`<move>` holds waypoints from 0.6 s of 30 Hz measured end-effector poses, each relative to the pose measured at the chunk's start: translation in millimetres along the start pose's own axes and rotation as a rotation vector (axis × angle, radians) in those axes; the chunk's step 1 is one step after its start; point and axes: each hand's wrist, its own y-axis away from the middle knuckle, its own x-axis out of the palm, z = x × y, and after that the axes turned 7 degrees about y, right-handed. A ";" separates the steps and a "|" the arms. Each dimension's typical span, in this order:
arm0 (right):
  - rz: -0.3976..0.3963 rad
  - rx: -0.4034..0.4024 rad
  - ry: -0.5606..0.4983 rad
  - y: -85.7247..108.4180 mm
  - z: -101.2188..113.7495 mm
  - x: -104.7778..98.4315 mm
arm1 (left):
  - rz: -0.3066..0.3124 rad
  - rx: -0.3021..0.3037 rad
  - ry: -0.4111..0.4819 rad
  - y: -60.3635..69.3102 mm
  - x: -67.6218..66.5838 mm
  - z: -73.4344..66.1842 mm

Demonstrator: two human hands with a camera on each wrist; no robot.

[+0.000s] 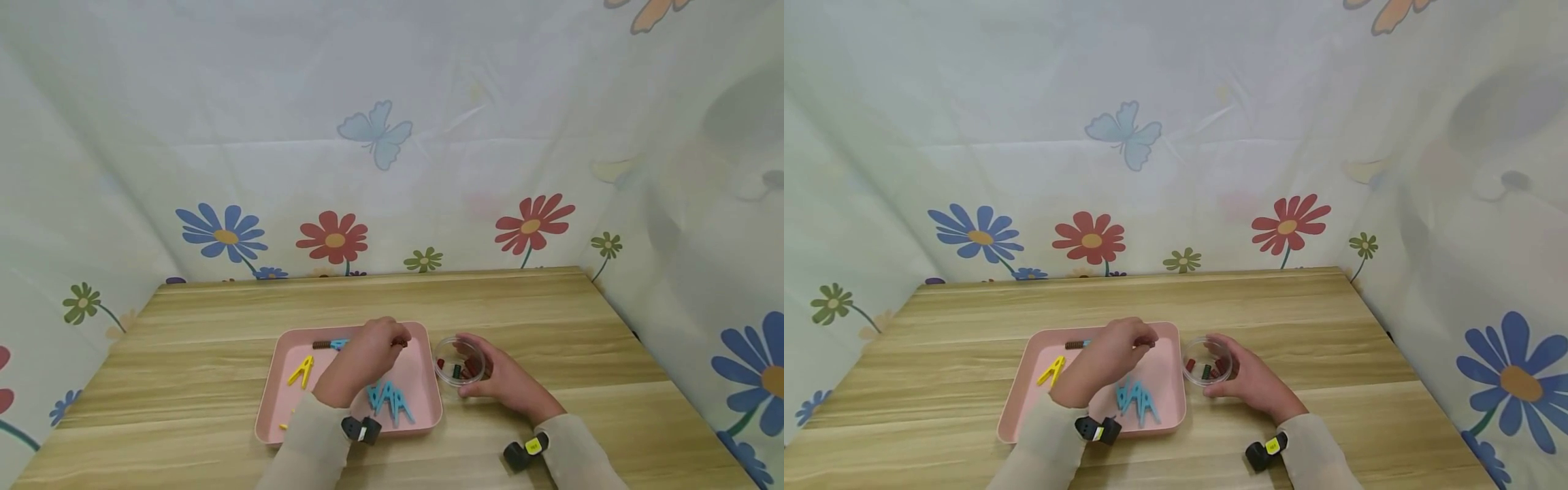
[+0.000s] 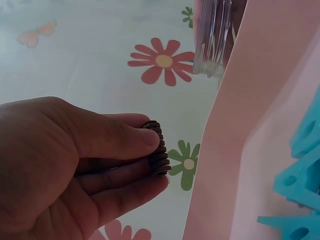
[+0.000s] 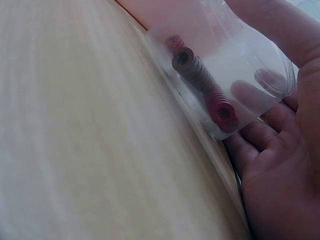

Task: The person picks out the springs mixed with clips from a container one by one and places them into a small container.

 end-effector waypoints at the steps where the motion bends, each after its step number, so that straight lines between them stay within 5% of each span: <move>1: 0.000 0.002 -0.001 -0.3 0.2 -0.1 | 0.002 0.001 0.007 -0.3 0.1 -0.4; 9: -0.008 0.047 -0.003 -1.6 2.8 -0.7 | 0.015 -0.024 0.037 -0.8 2.1 -7.7; 18: 0.004 -0.002 0.004 -3.4 -1.8 -4.1 | 0.001 -0.028 0.015 -3.6 6.4 -13.5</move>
